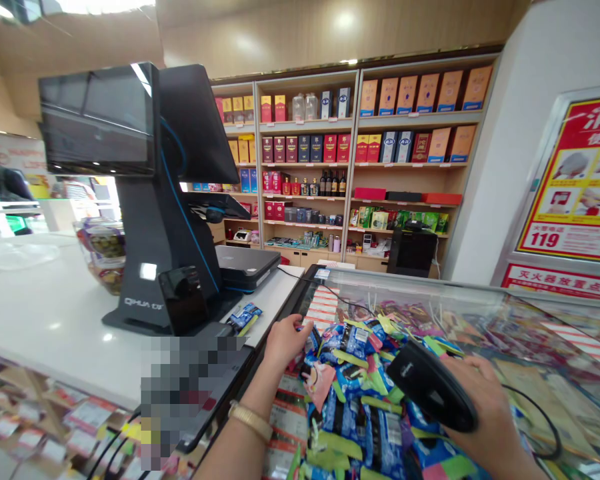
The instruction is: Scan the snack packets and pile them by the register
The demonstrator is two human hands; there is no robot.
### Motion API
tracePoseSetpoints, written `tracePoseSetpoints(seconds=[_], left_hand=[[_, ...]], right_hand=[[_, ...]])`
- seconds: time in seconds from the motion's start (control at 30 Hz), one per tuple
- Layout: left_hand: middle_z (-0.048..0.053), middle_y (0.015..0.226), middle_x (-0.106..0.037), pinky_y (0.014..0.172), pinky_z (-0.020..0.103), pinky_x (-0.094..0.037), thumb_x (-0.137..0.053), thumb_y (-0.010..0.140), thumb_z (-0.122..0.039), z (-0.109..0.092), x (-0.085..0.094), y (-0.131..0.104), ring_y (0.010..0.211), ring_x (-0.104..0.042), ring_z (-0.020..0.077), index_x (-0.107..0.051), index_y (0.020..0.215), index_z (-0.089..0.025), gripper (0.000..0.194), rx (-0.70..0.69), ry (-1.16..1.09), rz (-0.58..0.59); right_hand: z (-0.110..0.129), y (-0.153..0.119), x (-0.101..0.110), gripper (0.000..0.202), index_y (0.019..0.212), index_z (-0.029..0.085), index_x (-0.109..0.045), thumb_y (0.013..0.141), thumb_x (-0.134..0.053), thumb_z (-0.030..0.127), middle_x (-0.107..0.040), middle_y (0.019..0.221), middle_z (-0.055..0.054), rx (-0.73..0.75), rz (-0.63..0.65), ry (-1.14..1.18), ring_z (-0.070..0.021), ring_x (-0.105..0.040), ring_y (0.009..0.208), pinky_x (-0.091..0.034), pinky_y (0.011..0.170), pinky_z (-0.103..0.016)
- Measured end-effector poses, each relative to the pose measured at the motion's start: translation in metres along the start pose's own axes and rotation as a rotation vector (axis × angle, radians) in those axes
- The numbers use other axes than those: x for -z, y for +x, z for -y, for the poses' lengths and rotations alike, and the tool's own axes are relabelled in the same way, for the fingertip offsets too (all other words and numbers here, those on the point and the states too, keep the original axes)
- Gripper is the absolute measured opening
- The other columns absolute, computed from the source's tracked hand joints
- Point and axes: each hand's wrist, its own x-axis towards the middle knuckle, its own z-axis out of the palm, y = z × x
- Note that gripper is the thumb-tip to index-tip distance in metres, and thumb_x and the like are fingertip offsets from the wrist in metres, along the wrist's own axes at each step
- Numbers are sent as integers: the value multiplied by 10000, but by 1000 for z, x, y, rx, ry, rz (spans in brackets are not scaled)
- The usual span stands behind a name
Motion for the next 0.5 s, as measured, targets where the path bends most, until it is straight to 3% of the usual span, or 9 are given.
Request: tracePoseSetpoints(seconds=[0.2, 0.4, 0.5], left_hand=[[46, 719, -724, 677, 274, -429, -796, 465, -156, -3, -3, -2, 714, -649, 231, -728, 731, -210, 280, -15, -27, -29], [-11, 629, -665, 518, 229, -414, -776, 576, -184, -7, 0, 2, 532, -594, 152, -703, 914, -164, 347, 28, -192, -104], [-40, 612, -639, 465, 203, -422, -756, 652, -179, -13, 1, 0, 460, -565, 109, -655, 972, -157, 336, 143, -455, -116]], right_hand=[[5, 3, 0, 199, 937, 229, -559, 750, -492, 211, -674, 790, -37, -25, 21, 0, -196, -628, 711, -387, 730, -360], [4, 2, -1, 213, 958, 218, -561, 760, -485, 240, -670, 799, -39, -55, 46, 15, -198, -628, 725, -372, 729, -354], [4, 3, -1, 213, 960, 215, -555, 758, -492, 233, -662, 782, -27, -51, 41, 34, -183, -619, 697, -367, 714, -345]])
